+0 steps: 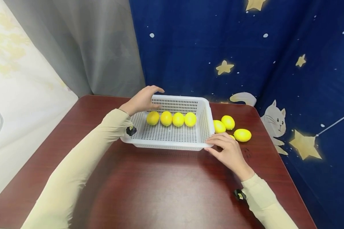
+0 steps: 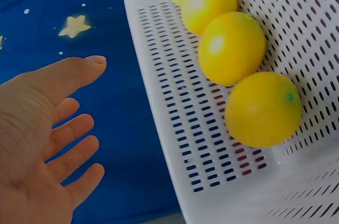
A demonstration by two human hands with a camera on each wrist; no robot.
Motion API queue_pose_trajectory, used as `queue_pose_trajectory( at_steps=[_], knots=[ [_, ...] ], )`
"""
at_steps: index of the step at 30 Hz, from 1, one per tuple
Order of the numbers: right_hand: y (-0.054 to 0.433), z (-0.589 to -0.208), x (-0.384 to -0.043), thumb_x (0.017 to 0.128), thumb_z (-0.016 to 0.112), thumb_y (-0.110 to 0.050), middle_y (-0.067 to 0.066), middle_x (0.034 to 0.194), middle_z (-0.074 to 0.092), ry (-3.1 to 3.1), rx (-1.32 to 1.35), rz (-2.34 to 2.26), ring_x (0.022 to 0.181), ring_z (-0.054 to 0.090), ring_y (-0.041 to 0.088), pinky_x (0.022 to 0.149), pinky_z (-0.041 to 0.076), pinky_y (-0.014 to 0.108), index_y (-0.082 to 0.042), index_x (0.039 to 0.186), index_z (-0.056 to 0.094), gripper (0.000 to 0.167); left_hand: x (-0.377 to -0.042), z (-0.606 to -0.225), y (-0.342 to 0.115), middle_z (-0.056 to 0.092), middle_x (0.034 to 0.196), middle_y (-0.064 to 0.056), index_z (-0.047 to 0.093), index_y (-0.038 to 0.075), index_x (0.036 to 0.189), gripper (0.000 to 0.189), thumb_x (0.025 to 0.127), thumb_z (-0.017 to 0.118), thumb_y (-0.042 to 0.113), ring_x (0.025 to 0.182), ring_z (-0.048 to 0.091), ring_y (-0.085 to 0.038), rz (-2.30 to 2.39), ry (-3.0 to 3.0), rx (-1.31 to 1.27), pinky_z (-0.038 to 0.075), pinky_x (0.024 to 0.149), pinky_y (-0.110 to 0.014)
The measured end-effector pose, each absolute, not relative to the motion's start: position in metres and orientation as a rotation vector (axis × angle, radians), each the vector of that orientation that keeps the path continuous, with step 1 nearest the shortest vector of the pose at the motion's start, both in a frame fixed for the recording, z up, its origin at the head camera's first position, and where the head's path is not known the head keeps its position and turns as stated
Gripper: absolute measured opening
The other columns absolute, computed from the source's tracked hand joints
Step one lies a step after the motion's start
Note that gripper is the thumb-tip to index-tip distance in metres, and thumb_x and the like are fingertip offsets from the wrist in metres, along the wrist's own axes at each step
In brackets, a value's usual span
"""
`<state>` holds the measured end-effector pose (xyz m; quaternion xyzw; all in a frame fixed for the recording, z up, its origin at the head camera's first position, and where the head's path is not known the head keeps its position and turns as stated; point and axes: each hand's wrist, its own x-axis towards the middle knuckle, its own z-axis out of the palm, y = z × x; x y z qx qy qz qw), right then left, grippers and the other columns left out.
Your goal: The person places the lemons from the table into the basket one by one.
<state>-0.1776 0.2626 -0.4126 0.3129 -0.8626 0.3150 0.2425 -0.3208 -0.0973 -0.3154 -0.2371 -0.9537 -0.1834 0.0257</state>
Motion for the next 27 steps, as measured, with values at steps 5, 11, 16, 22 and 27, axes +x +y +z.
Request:
queue_pose_trajectory(
  at_steps=[5,11,16,22,27],
  knots=[
    [0.262,-0.413,-0.179,0.064,0.092,-0.014,0.0,0.099,0.077,-2.365,0.853,0.865,0.103,0.061,0.015,0.096,0.037,0.006,-0.015,0.1,0.079,0.039,-0.305,-0.309,-0.104,0.053,0.145,-0.005,0.053,0.014,0.139,0.061,0.086,0.077,0.031,0.137,0.045,-0.024,-0.547,-2.844,-0.783,0.039,0.116,-0.04],
    [0.261,-0.412,-0.178,0.064,0.092,-0.013,0.0,0.099,0.076,-2.369,0.848,0.863,0.103,0.06,0.014,0.096,0.037,0.005,-0.015,0.1,0.079,0.039,-0.277,-0.3,-0.122,0.052,0.147,-0.006,0.052,0.013,0.141,0.063,0.085,0.078,0.029,0.138,0.045,-0.024,-0.501,-2.661,-0.854,0.041,0.114,-0.039],
    [0.261,-0.411,-0.177,0.065,0.092,-0.014,0.0,0.1,0.076,-2.376,0.847,0.866,0.103,0.06,0.014,0.096,0.037,0.005,-0.016,0.1,0.079,0.038,-0.25,-0.296,-0.142,0.048,0.151,-0.008,0.05,0.011,0.143,0.069,0.083,0.08,0.025,0.14,0.044,-0.026,-0.419,-2.49,-0.925,0.039,0.116,-0.042],
    [0.262,-0.412,-0.177,0.061,0.092,-0.009,0.001,0.098,0.077,-2.35,0.862,0.858,0.102,0.061,0.016,0.096,0.037,0.005,-0.015,0.1,0.079,0.041,-0.219,-0.299,-0.164,0.048,0.151,-0.01,0.049,0.009,0.144,0.074,0.081,0.082,0.025,0.139,0.044,-0.029,-0.331,-2.361,-0.982,0.04,0.114,-0.046],
    [0.262,-0.413,-0.178,0.059,0.092,-0.005,0.002,0.098,0.077,-2.34,0.862,0.859,0.101,0.061,0.016,0.096,0.036,0.004,-0.015,0.1,0.079,0.044,-0.201,-0.307,-0.177,0.053,0.145,-0.013,0.05,0.007,0.143,0.075,0.078,0.084,0.022,0.133,0.048,-0.031,-0.32,-2.305,-0.982,0.042,0.11,-0.047]
  ],
)
